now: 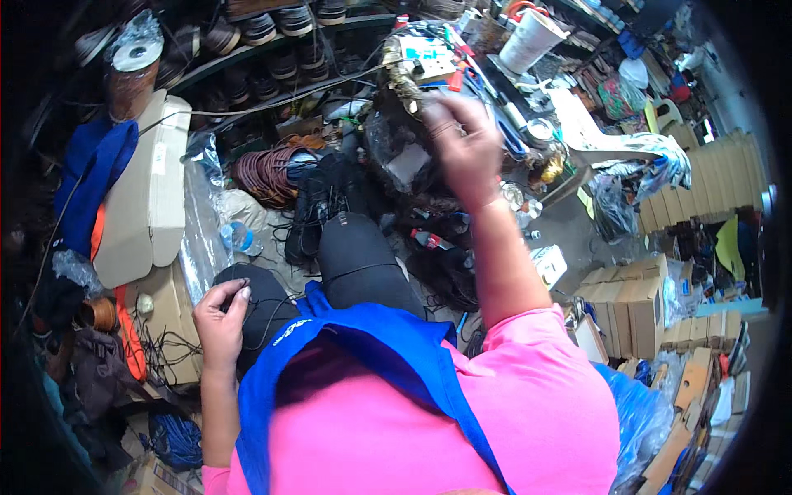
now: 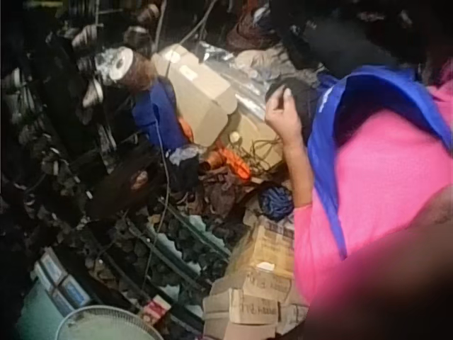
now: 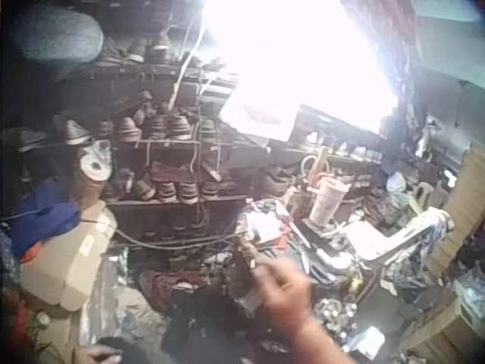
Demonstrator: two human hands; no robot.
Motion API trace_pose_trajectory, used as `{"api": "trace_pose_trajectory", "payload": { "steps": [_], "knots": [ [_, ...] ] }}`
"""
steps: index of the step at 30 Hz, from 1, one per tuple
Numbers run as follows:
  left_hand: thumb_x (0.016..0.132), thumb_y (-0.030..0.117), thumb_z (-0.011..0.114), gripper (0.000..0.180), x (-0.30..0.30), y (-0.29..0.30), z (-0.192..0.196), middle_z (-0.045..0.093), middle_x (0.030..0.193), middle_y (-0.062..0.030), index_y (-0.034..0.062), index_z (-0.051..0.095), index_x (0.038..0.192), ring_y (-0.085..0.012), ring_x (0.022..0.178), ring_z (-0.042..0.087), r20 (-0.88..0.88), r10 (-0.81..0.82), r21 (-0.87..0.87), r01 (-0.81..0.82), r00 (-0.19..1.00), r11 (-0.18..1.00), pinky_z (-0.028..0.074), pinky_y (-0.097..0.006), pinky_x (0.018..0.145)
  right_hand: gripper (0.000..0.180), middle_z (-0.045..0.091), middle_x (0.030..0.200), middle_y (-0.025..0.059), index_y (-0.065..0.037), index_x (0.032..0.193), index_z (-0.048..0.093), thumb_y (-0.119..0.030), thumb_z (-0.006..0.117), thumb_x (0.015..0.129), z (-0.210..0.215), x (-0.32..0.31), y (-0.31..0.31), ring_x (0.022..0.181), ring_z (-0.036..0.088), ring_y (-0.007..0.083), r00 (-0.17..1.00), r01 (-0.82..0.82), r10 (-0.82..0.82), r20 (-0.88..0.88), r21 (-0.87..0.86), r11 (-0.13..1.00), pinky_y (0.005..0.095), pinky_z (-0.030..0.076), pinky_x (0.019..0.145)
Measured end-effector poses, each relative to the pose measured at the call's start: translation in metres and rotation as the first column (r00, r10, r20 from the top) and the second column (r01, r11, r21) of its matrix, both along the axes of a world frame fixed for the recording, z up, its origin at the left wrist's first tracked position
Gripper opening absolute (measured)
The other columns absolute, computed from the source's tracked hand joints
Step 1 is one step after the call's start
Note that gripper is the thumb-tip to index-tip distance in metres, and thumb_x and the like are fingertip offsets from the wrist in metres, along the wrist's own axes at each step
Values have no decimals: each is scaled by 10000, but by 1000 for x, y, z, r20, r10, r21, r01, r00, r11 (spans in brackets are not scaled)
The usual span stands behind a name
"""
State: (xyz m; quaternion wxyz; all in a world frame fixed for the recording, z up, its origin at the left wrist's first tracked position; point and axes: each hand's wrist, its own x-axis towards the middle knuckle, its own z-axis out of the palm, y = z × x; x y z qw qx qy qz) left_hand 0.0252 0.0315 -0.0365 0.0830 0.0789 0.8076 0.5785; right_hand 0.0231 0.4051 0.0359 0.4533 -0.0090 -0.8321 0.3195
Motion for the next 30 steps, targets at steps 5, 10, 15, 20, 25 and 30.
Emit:
{"api": "trace_pose_trajectory", "payload": {
  "steps": [5, 10, 15, 20, 25, 30],
  "knots": [
    [776, 0, 639, 107, 1, 0, -6, 650, 842, -72, -23, 664, 877, -106, 755, 582, 15, 0, 9, 0, 1000, 1000, 467, -235, 692, 241, 644, 924, 154, -50, 978, 652, -195, 617, 790, 23, 28, 105, 838, 630, 259, 840, 310, -342, 421, 145, 940, 333, 486, 758],
    [774, 6, 643, 103, 2, 6, -5, 652, 829, -84, -20, 666, 872, -123, 751, 589, -9, -23, 14, 23, 1000, 1000, 472, -249, 694, 379, 648, 963, 181, -76, 1058, 629, -311, 635, 760, 11, 34, 126, 916, 618, 312, 520, 246, -436, 734, 360, 900, 365, 466, 826],
    [770, 5, 645, 105, 2, 7, -1, 657, 838, -91, -17, 667, 870, -140, 758, 599, -70, -64, -34, 61, 996, 998, 470, -256, 708, 362, 660, 915, 166, -74, 1034, 651, -315, 639, 764, 8, 34, 138, 872, 632, 288, 581, 279, -309, 753, 173, 945, 356, 472, 800],
    [760, 2, 648, 114, 3, 10, 5, 662, 835, -96, -14, 668, 871, -156, 770, 610, -66, -70, -42, 67, 995, 997, 468, -270, 729, 297, 671, 872, 134, -59, 1004, 660, -229, 647, 761, 9, 36, 149, 796, 638, 212, 486, 241, -348, 802, 260, 935, 307, 475, 767],
    [753, 3, 647, 117, 3, 20, 15, 661, 827, -100, -17, 664, 867, -166, 770, 611, -138, -122, -60, 114, 983, 992, 466, -271, 734, 240, 666, 786, 135, -71, 952, 677, -208, 659, 757, 11, 45, 160, 711, 642, 205, 586, 318, -408, 700, 265, 910, 308, 492, 700],
    [751, -7, 633, 106, -8, 22, 27, 656, 881, -111, -13, 660, 853, -186, 812, 613, -255, -177, -71, 164, 950, 984, 469, -281, 753, 323, 640, 862, 28, 11, 1036, 625, -182, 646, 778, 46, 70, 171, 735, 563, 85, 703, 209, 103, 703, -343, 916, 214, 441, 656]
  ]
}}
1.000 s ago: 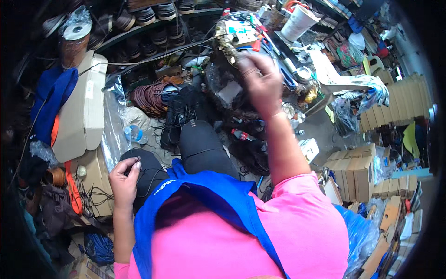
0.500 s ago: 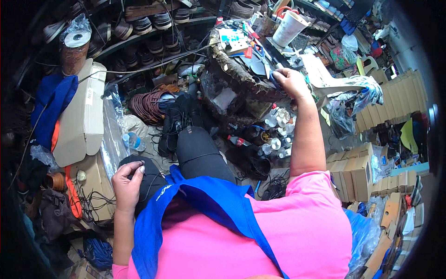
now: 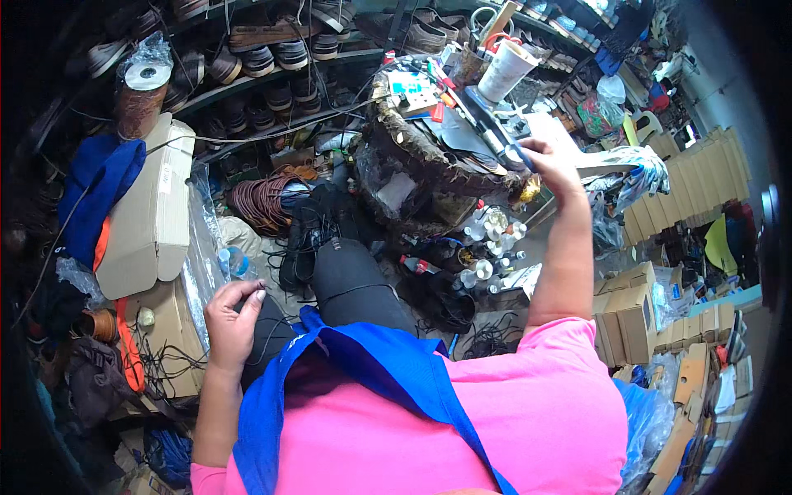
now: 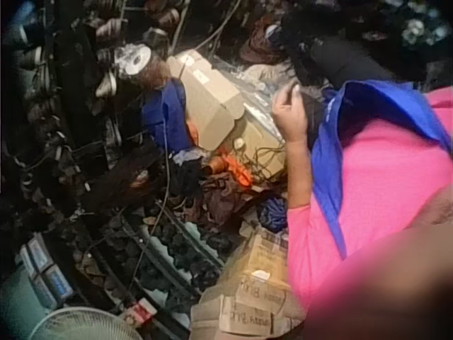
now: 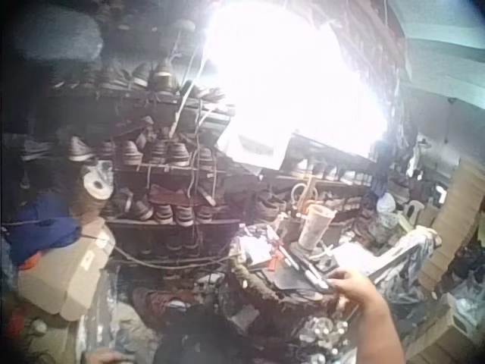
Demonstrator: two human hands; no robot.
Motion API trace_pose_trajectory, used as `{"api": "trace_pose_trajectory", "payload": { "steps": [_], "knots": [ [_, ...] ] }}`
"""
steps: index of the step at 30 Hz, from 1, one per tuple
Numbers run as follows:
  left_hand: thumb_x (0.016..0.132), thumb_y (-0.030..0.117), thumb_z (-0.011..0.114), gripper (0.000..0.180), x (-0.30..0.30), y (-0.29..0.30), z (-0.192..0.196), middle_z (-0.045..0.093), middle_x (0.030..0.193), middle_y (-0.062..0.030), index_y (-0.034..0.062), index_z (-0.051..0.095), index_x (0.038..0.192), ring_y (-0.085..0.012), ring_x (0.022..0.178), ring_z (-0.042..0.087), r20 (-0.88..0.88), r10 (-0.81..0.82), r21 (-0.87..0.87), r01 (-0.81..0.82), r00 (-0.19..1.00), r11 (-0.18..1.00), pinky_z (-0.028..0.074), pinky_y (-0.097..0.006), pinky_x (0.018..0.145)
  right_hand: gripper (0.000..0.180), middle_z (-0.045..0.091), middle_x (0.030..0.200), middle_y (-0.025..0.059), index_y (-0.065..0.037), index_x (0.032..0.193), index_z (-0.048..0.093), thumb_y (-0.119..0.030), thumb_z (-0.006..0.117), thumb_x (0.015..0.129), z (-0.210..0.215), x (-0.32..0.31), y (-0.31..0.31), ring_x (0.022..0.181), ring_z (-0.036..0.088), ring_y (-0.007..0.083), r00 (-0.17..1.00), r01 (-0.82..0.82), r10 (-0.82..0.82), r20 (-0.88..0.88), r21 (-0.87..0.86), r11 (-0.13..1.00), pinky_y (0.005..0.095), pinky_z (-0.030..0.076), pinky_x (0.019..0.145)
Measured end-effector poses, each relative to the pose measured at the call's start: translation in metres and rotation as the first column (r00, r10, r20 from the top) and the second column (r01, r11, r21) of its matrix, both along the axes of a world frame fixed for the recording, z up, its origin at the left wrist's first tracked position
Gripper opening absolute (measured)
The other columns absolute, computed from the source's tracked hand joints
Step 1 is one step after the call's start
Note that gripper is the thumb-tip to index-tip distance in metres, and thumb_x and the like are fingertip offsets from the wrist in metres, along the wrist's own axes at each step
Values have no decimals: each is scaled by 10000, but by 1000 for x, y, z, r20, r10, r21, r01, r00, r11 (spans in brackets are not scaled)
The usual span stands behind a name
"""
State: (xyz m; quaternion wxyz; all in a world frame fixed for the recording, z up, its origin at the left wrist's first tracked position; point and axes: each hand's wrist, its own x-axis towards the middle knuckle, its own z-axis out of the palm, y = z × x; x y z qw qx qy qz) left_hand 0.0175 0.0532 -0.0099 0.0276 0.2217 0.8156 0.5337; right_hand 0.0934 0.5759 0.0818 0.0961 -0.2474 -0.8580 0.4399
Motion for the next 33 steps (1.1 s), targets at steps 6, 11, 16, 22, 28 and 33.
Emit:
{"api": "trace_pose_trajectory", "payload": {
  "steps": [6, 11, 16, 22, 28, 33],
  "knots": [
    [716, -79, 622, 158, -30, 40, 32, 535, 1221, -167, -1, 660, 848, -220, 985, 594, -280, -147, 96, 180, 949, 979, 466, -314, 833, 359, 604, 799, 18, 14, 986, 606, -233, 717, 750, 29, 29, -60, 641, 531, 82, 953, -304, 268, -145, -487, 819, 212, 408, 566],
    [706, -76, 648, 111, -48, 60, 57, 330, 1423, -160, -4, 671, 788, -124, 944, 586, -232, -249, 215, 299, 940, 930, 452, -253, 753, 404, 590, 844, 64, 33, 971, 582, -211, 758, 701, 0, -13, -141, 680, 537, 113, 785, -518, 583, -210, -739, 431, 231, 429, 622],
    [739, -65, 630, 117, -53, 40, 40, 504, 1260, -130, 0, 662, 830, -186, 1075, 539, -78, -340, 286, 347, 937, 893, 449, -290, 875, 334, 571, 836, 88, 19, 964, 584, -147, 733, 716, -25, -41, -187, 687, 513, 145, 756, -476, 586, -291, -859, 187, 277, 414, 619],
    [722, -3, 664, 139, -29, 21, 34, 592, 1142, -152, 31, 689, 855, -207, 1046, 567, 190, -479, -35, 494, 857, 869, 410, -282, 921, 325, 563, 845, 66, -8, 967, 583, -185, 732, 740, -41, -64, -218, 697, 512, 143, 725, -541, 498, -476, -841, -16, 280, 403, 633],
    [713, 25, 664, 151, -40, 7, 27, 403, 1361, -208, 52, 693, 859, -275, 1217, 443, -27, -293, 227, 291, 956, 929, 368, -348, 969, 317, 565, 830, 57, -2, 951, 581, -184, 729, 738, -39, -77, -233, 695, 526, 146, 678, -611, 557, -480, -789, 64, 287, 411, 651],
    [796, -13, 624, 118, -35, 37, 24, 587, 1135, -100, -2, 664, 906, -138, 1009, 560, 278, -504, 598, 263, 818, 757, 420, -266, 887, 335, 591, 863, 48, 2, 1015, 574, -137, 717, 747, -53, -83, -249, 711, 543, 119, 713, -585, 585, -387, -787, 193, 232, 434, 663]
  ]
}}
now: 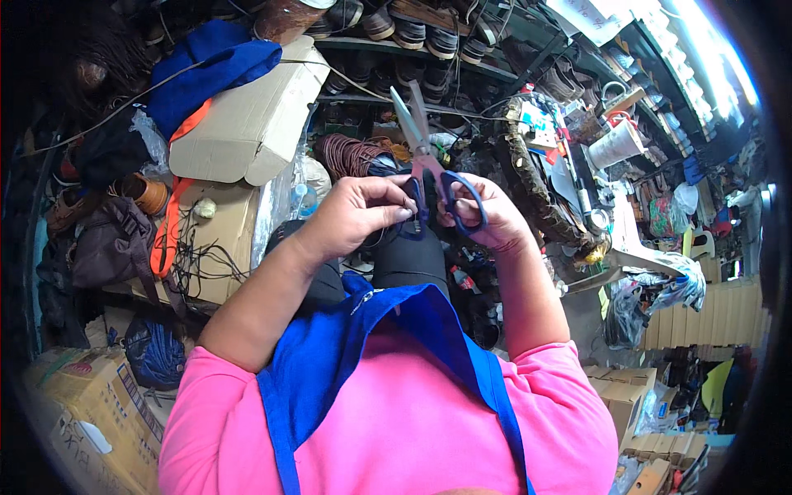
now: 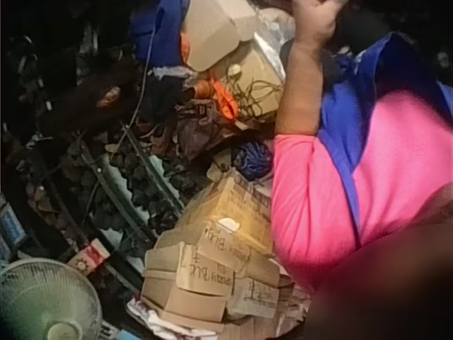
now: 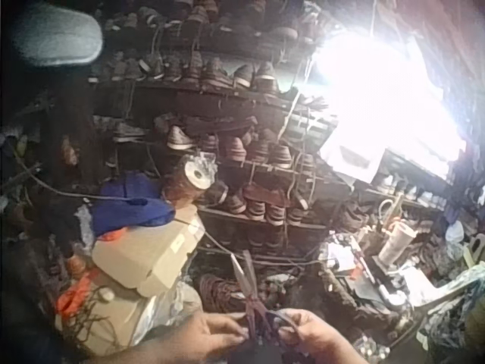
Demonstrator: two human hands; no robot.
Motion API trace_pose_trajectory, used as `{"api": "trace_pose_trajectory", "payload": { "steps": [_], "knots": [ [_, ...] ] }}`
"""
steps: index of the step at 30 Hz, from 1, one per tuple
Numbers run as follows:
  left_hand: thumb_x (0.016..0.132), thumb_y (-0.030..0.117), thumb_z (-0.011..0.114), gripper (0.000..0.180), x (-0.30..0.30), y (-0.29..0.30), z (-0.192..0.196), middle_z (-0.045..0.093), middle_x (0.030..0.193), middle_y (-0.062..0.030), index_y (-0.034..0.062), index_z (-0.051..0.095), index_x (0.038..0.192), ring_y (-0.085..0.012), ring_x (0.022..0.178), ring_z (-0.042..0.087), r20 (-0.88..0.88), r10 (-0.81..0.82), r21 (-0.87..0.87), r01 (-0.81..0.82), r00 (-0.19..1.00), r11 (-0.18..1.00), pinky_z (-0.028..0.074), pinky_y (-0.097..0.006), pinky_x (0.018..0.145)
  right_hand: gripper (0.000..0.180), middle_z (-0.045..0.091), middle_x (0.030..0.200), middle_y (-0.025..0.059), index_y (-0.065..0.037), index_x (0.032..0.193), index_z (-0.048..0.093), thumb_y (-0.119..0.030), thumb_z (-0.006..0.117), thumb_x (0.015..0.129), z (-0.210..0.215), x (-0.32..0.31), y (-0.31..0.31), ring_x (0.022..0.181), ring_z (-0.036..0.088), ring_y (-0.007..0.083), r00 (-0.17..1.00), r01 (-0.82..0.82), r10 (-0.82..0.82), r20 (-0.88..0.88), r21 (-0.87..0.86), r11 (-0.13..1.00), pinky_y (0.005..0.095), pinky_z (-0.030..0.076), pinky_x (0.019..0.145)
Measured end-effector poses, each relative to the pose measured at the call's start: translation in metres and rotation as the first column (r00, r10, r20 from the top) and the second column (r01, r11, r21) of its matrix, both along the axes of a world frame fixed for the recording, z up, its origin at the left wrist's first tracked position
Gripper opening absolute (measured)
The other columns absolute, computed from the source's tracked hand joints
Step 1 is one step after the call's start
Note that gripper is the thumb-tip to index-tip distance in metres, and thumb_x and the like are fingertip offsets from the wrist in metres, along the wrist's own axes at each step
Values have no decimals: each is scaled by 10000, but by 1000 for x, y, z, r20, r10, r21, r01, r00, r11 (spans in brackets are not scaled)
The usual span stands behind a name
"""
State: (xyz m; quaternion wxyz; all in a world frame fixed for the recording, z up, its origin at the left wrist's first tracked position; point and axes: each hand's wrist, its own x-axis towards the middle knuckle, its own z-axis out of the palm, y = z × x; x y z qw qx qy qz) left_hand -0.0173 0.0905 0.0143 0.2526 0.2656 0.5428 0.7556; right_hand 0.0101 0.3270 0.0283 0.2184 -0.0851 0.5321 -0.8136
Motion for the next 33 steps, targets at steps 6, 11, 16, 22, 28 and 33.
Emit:
{"api": "trace_pose_trajectory", "payload": {
  "steps": [6, 11, 16, 22, 28, 33],
  "knots": [
    [830, 3, 596, 98, 8, 1, -5, 651, 969, -77, -7, 641, 916, -129, 958, 582, 61, 33, -91, -27, 998, 995, 445, -263, 858, 440, 592, 879, 45, -19, 1121, 521, -258, 680, 788, -37, 1, -22, 760, 570, 141, 995, 7, 6, 103, -125, 992, 296, 478, 751],
    [838, 38, 594, 106, 8, -11, -9, 647, 1006, -102, -5, 636, 926, -140, 936, 597, 57, 179, -81, -174, 982, 981, 453, -262, 835, 522, 602, 911, 84, -18, 1176, 493, -305, 669, 778, -48, 2, -27, 791, 594, 188, 983, -52, 105, 150, -318, 947, 369, 489, 800],
    [848, 62, 585, 98, 2, -35, -3, 660, 877, -102, 8, 631, 916, -172, 801, 633, 220, 322, 6, -331, 921, 944, 491, -297, 755, 680, 583, 1052, 142, -22, 1280, 417, -303, 706, 733, -67, 11, -20, 946, 608, 281, 929, 0, 163, 332, -442, 897, 426, 483, 862],
    [855, 66, 579, 111, 0, -51, -7, 648, 818, -82, -2, 627, 929, -178, 742, 631, 254, 394, 21, -412, 883, 911, 505, -304, 717, 692, 567, 1121, 139, -44, 1282, 425, -309, 724, 718, -81, 35, -13, 987, 595, 278, 882, 157, 75, 465, -440, 884, 412, 492, 858],
    [831, 43, 610, 119, 0, -54, -14, 656, 793, -68, -25, 642, 923, -164, 705, 634, -82, 560, -137, -566, 824, 813, 502, -262, 671, 654, 592, 1029, 112, -66, 1302, 374, -206, 705, 755, -59, 38, -25, 878, 610, 215, 907, 38, 155, 391, -442, 896, 344, 504, 766],
    [790, 39, 638, 99, -1, -61, -10, 667, 771, -91, 4, 673, 876, -150, 662, 631, -742, 472, -193, -826, 476, 530, 486, -267, 608, 619, 571, 911, 62, -36, 1242, 416, -141, 738, 724, -24, 35, -39, 815, 584, 134, 992, 117, -97, -75, 332, 936, 271, 471, 742]
  ]
}}
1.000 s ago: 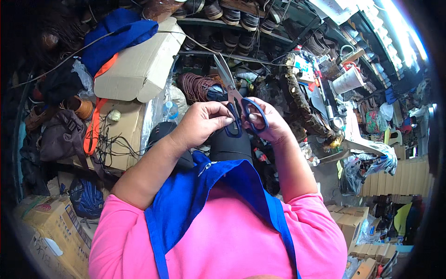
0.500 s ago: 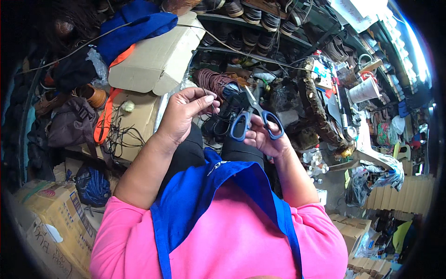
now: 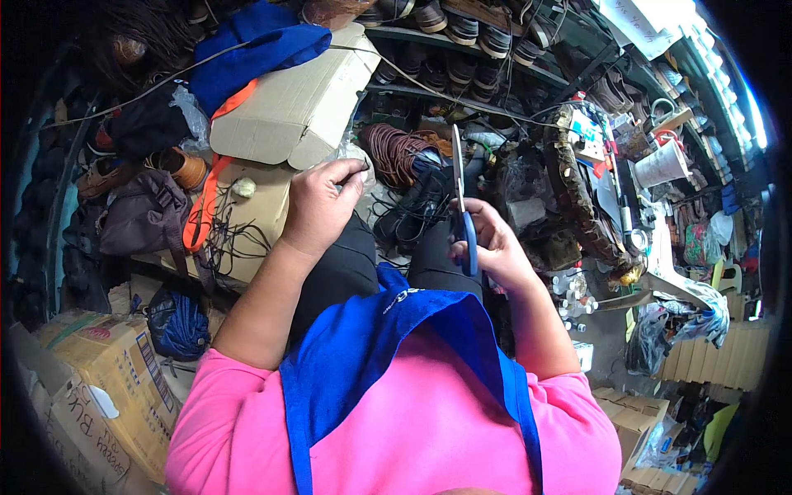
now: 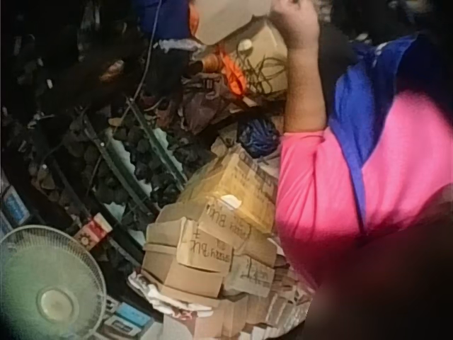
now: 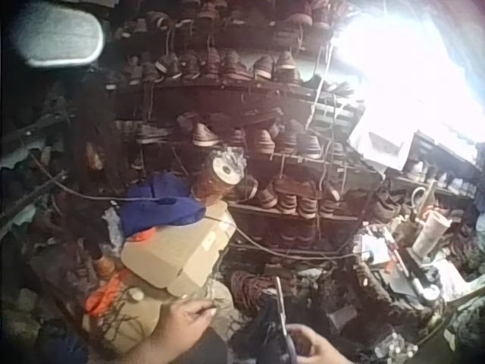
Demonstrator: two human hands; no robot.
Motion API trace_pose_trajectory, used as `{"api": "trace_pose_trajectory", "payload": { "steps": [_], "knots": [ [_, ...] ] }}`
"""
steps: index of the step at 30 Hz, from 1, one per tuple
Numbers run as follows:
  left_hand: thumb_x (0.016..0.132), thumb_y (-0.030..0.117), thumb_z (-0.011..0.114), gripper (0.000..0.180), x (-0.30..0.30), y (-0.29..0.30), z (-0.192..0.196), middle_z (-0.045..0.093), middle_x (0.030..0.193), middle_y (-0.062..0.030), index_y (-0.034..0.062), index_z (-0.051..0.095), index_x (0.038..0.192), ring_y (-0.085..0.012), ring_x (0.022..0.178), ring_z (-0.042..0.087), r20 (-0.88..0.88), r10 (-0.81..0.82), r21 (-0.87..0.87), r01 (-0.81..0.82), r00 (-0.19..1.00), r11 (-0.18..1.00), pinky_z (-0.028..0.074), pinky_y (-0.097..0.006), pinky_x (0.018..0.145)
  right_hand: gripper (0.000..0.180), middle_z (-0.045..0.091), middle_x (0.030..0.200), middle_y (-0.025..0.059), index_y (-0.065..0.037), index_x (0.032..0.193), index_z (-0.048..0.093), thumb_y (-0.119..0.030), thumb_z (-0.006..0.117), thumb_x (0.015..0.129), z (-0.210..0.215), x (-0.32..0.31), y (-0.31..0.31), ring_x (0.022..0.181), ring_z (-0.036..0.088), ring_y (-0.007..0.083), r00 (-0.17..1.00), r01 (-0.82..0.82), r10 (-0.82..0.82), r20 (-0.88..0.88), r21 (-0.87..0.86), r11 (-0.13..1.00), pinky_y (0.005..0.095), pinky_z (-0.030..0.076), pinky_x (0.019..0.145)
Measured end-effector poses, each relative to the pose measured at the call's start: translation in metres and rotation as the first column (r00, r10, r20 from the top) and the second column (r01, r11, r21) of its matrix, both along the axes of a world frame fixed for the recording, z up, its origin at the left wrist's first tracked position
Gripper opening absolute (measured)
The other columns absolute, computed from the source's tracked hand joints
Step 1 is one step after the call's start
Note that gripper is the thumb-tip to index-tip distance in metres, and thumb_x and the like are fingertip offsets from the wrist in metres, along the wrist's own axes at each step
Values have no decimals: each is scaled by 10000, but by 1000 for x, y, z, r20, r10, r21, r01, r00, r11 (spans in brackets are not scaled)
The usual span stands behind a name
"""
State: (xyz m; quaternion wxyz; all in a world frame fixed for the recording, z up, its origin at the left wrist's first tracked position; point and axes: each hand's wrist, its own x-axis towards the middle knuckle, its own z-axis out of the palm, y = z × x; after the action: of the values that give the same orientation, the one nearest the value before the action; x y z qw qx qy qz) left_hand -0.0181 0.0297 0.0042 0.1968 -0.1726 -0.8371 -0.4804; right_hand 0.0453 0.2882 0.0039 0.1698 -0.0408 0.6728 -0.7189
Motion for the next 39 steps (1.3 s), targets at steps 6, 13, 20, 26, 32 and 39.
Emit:
{"api": "trace_pose_trajectory", "payload": {
  "steps": [6, 13, 20, 26, 32, 39],
  "knots": [
    [745, 28, 627, 139, 1, -5, 9, 626, 746, -130, 18, 655, 880, -279, 694, 604, -235, 35, -374, -123, 971, 919, 474, -353, 662, 836, 589, 959, 116, -52, 1256, 437, -313, 834, 567, 23, -12, -12, 854, 577, 217, 808, 167, 184, -559, 517, 840, 342, 446, 777],
    [714, 16, 607, 140, 3, -8, 9, 594, 704, -86, 42, 640, 847, -252, 684, 583, -324, -26, -522, -156, 946, 839, 434, -366, 713, 975, 587, 1003, 106, -119, 1323, 421, -408, 828, 485, 42, -10, -26, 885, 550, 269, 854, 125, 337, -397, 785, 607, 366, 368, 878],
    [698, 22, 613, 135, 3, -9, 10, 586, 713, -78, 53, 622, 829, -243, 708, 584, -363, -71, -562, -158, 929, 812, 427, -380, 754, 960, 605, 982, 128, -105, 1318, 440, -435, 813, 497, 41, -13, -26, 920, 551, 276, 871, 56, 371, -323, 815, 577, 361, 366, 870],
    [696, 11, 601, 78, 5, -8, 9, 586, 728, -72, 64, 571, 745, -249, 725, 581, -350, -82, -572, -144, 933, 807, 424, -396, 779, 973, 579, 792, 108, -84, 1309, 443, -527, 779, 510, 33, -12, -25, 803, 568, 266, 829, 118, 376, -414, 787, 606, 366, 377, 770],
    [685, -1, 599, 92, 4, -8, 7, 590, 741, -70, 67, 558, 732, -250, 733, 584, -352, -88, -554, -131, 932, 822, 424, -393, 780, 961, 581, 778, 110, -80, 1309, 443, -523, 776, 524, 31, -13, -24, 794, 574, 272, 819, 124, 381, -430, 781, 613, 367, 378, 767],
    [670, -7, 615, 111, 3, -8, 5, 596, 749, -74, 56, 572, 751, -252, 732, 585, -369, -99, -552, -132, 924, 823, 426, -385, 771, 950, 571, 735, 90, -77, 1300, 452, -535, 769, 531, 31, -13, -25, 757, 576, 258, 809, 132, 396, -435, 790, 598, 360, 381, 741]
  ]
}}
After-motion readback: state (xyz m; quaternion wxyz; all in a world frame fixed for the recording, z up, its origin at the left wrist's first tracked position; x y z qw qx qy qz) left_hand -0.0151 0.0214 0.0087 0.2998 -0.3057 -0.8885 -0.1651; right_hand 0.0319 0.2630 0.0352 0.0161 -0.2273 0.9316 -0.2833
